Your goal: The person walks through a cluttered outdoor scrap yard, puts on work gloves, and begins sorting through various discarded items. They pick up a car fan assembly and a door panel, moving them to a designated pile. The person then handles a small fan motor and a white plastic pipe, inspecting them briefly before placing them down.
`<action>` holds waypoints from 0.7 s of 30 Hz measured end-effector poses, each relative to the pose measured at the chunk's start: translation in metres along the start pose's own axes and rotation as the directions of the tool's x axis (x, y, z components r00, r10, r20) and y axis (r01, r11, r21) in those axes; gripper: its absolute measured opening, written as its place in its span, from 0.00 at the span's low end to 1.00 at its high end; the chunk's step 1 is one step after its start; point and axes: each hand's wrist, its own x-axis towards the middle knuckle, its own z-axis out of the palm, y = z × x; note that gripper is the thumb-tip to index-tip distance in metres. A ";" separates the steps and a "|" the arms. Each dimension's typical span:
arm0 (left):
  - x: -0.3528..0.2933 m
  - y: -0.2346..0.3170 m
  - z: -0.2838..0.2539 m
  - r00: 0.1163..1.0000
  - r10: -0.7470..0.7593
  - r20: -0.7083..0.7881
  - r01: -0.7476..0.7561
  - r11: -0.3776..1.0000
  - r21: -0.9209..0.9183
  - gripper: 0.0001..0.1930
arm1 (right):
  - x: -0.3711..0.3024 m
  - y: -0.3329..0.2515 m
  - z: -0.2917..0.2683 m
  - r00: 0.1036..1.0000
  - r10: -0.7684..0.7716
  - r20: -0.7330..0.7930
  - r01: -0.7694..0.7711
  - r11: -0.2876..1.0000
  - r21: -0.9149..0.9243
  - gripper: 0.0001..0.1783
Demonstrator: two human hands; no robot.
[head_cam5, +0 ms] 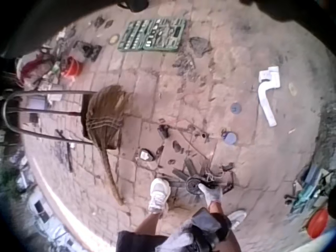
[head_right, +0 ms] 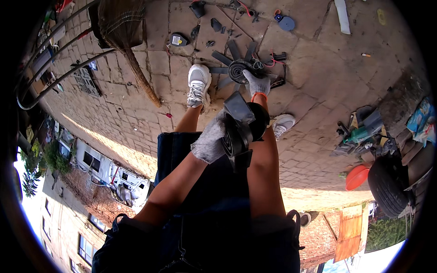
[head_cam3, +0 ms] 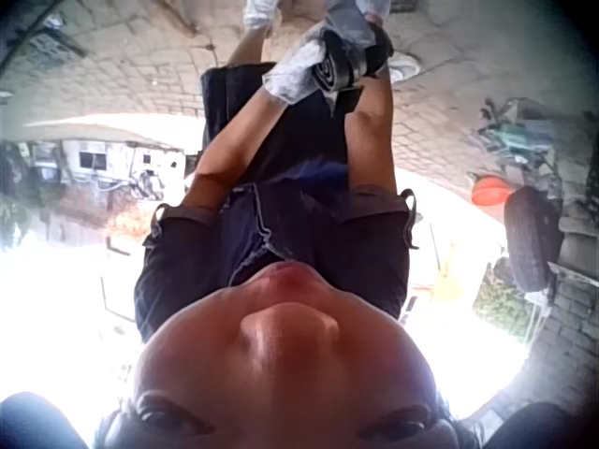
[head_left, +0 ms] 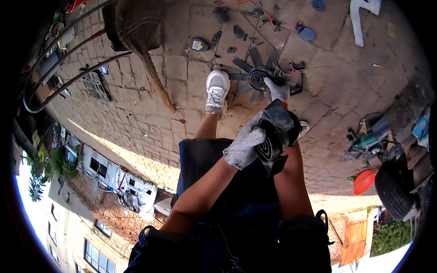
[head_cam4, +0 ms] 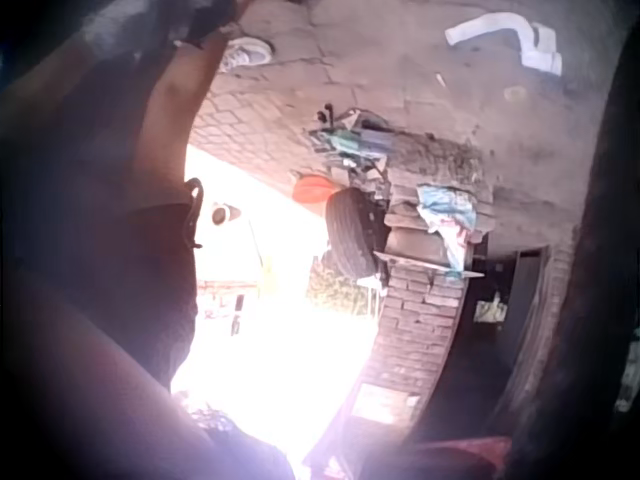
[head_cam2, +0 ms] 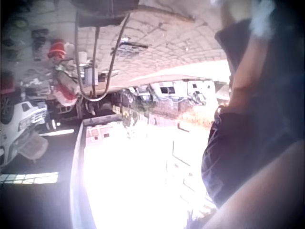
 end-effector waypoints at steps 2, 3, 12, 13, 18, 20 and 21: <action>0.000 -0.002 0.000 1.000 -0.013 -0.006 0.012 1.000 -0.012 0.29 | 0.011 0.021 0.002 0.990 0.086 0.113 -0.088 0.996 0.015 0.39; 0.001 -0.004 -0.007 0.999 -0.033 0.013 0.033 0.999 -0.012 0.35 | 0.015 0.031 0.004 0.991 0.099 0.085 -0.105 0.992 0.068 0.39; -0.003 -0.005 -0.003 0.999 0.028 -0.022 -0.026 0.996 0.081 0.23 | -0.006 0.010 0.030 0.946 0.055 -0.319 0.009 0.981 0.196 0.30; -0.003 -0.002 -0.007 0.998 -0.017 0.068 0.021 0.998 -0.058 0.20 | -0.012 0.004 0.031 0.873 -0.093 -0.480 0.081 0.996 -0.047 0.30; -0.002 0.003 -0.010 0.998 -0.061 0.006 0.061 0.988 -0.145 0.22 | -0.020 -0.013 0.026 0.951 -0.096 -0.293 0.069 0.992 -0.103 0.39; -0.005 0.004 -0.010 0.999 -0.039 0.025 0.041 0.992 -0.121 0.23 | -0.022 -0.012 0.020 0.972 -0.041 -0.230 0.024 0.997 -0.077 0.41; -0.009 0.004 -0.002 0.997 -0.034 -0.070 0.028 0.996 -0.082 0.25 | -0.021 -0.009 0.018 0.981 -0.009 -0.192 -0.003 0.998 -0.065 0.43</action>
